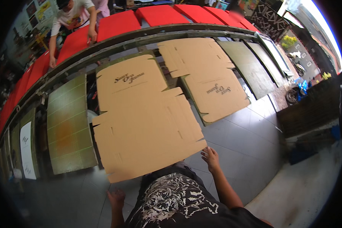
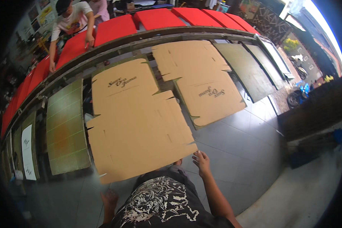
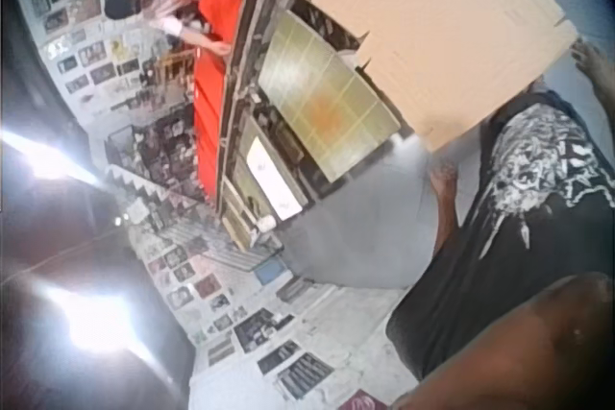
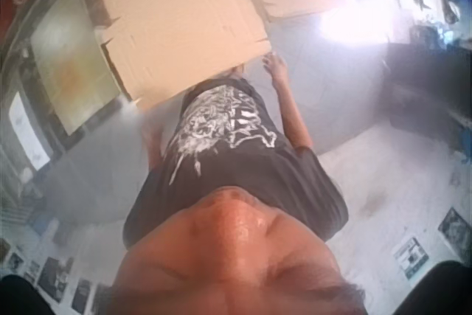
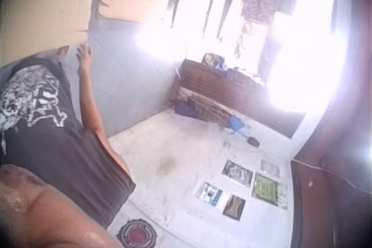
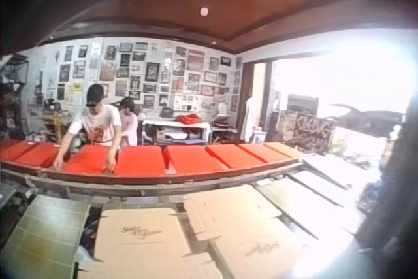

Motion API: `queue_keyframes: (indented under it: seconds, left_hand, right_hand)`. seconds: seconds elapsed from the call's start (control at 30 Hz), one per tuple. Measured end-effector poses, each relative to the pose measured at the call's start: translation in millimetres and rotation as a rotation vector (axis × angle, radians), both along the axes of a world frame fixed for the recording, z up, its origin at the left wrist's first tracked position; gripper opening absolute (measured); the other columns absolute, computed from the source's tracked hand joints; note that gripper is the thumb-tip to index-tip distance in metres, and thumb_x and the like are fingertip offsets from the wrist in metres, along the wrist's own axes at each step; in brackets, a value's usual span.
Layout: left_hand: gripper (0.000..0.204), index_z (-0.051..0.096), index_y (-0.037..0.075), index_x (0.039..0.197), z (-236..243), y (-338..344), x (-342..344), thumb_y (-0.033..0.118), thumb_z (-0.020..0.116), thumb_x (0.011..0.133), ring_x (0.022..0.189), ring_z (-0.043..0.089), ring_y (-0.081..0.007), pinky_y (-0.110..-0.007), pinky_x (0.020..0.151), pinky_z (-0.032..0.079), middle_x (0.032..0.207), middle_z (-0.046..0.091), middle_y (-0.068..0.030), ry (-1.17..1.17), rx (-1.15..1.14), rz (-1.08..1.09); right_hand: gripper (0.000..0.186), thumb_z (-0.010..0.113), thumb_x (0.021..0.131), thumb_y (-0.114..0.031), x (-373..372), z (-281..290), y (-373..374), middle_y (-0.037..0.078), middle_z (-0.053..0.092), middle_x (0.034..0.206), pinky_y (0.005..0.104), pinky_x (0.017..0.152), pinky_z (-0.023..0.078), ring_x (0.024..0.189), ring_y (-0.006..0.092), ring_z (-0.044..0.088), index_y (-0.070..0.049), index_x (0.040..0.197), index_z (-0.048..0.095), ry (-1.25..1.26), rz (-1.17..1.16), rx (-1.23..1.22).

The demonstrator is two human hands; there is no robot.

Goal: The person places a printed card into a cardboard box blank, aligns a screen printing frame over it, and uses a squeegee to apply black ink. They then move the box aside to a line of other boxes.

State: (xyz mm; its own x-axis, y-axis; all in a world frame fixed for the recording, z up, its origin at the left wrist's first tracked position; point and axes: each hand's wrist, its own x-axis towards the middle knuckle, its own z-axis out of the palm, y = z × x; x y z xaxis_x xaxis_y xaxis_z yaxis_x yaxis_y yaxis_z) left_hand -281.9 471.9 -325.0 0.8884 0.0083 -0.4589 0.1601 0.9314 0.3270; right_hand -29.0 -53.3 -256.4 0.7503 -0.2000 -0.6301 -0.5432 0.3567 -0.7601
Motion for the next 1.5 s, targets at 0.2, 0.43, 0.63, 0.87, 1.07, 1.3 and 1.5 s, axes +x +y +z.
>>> queue_keyframes:
  seconds: [0.2,0.43,0.63,0.87,1.07,1.3,1.5]
  left_hand:
    - [0.071,0.037,0.003,0.133,97.1,0.9,78.7,0.061,0.035,0.093,0.112,0.047,-0.0271,-0.040,0.092,0.039,0.128,0.046,-0.0162,0.542,0.663,0.330]
    - [0.047,0.040,0.000,0.129,141.1,-19.9,126.1,0.032,0.046,0.096,0.102,0.057,-0.0233,-0.034,0.085,0.044,0.115,0.056,-0.0142,0.450,1.037,0.064]
    - [0.029,0.053,0.000,0.116,130.7,-38.5,140.3,0.010,0.059,0.090,0.088,0.056,-0.0101,-0.024,0.078,0.043,0.100,0.061,-0.0050,0.318,1.013,0.050]
    - [0.024,0.057,0.000,0.110,126.2,-44.5,145.2,0.004,0.061,0.087,0.081,0.055,-0.0072,-0.023,0.077,0.044,0.094,0.062,-0.0021,0.255,1.010,0.104]
    - [0.024,0.056,-0.001,0.109,125.1,-41.4,142.5,0.003,0.059,0.086,0.088,0.058,-0.0107,-0.026,0.082,0.045,0.096,0.063,-0.0048,0.271,1.015,0.108]
    - [0.025,0.055,-0.002,0.110,121.8,-39.5,143.1,0.003,0.058,0.086,0.088,0.058,-0.0122,-0.027,0.081,0.045,0.097,0.062,-0.0060,0.272,1.084,0.106]
    - [0.025,0.055,-0.001,0.110,126.7,-39.6,143.1,0.002,0.058,0.086,0.085,0.057,-0.0109,-0.026,0.081,0.045,0.095,0.062,-0.0046,0.280,1.061,0.108]
  right_hand:
    - [0.043,0.060,0.090,-0.033,28.2,15.1,14.3,0.006,0.060,0.105,0.0325,0.082,0.049,0.093,0.0167,0.060,-0.003,0.120,0.052,-0.088,0.127,-0.102]
    - [0.031,0.058,0.091,-0.020,39.8,11.8,16.7,0.006,0.060,0.099,0.0325,0.081,0.050,0.088,0.0144,0.060,0.000,0.113,0.051,-0.170,0.136,0.010]
    - [0.022,0.055,0.093,-0.018,38.7,8.4,13.3,0.005,0.061,0.095,0.0319,0.082,0.050,0.084,0.0137,0.060,-0.001,0.106,0.054,-0.206,0.189,0.009]
    - [0.021,0.056,0.093,-0.019,37.5,8.7,13.3,0.005,0.063,0.096,0.0313,0.083,0.050,0.083,0.0122,0.061,-0.001,0.104,0.055,-0.212,0.184,0.009]
    - [0.019,0.056,0.093,-0.018,33.3,21.5,21.1,0.005,0.063,0.095,0.0306,0.082,0.049,0.084,0.0121,0.061,-0.001,0.103,0.056,-0.196,0.186,0.023]
    - [0.020,0.057,0.093,-0.019,30.9,16.7,23.3,0.004,0.063,0.093,0.0302,0.082,0.049,0.082,0.0112,0.060,-0.002,0.102,0.057,-0.203,0.157,0.014]
    - [0.019,0.056,0.093,-0.019,28.8,13.5,23.8,0.003,0.063,0.092,0.0295,0.080,0.049,0.080,0.0107,0.059,-0.002,0.101,0.057,-0.210,0.150,-0.005]
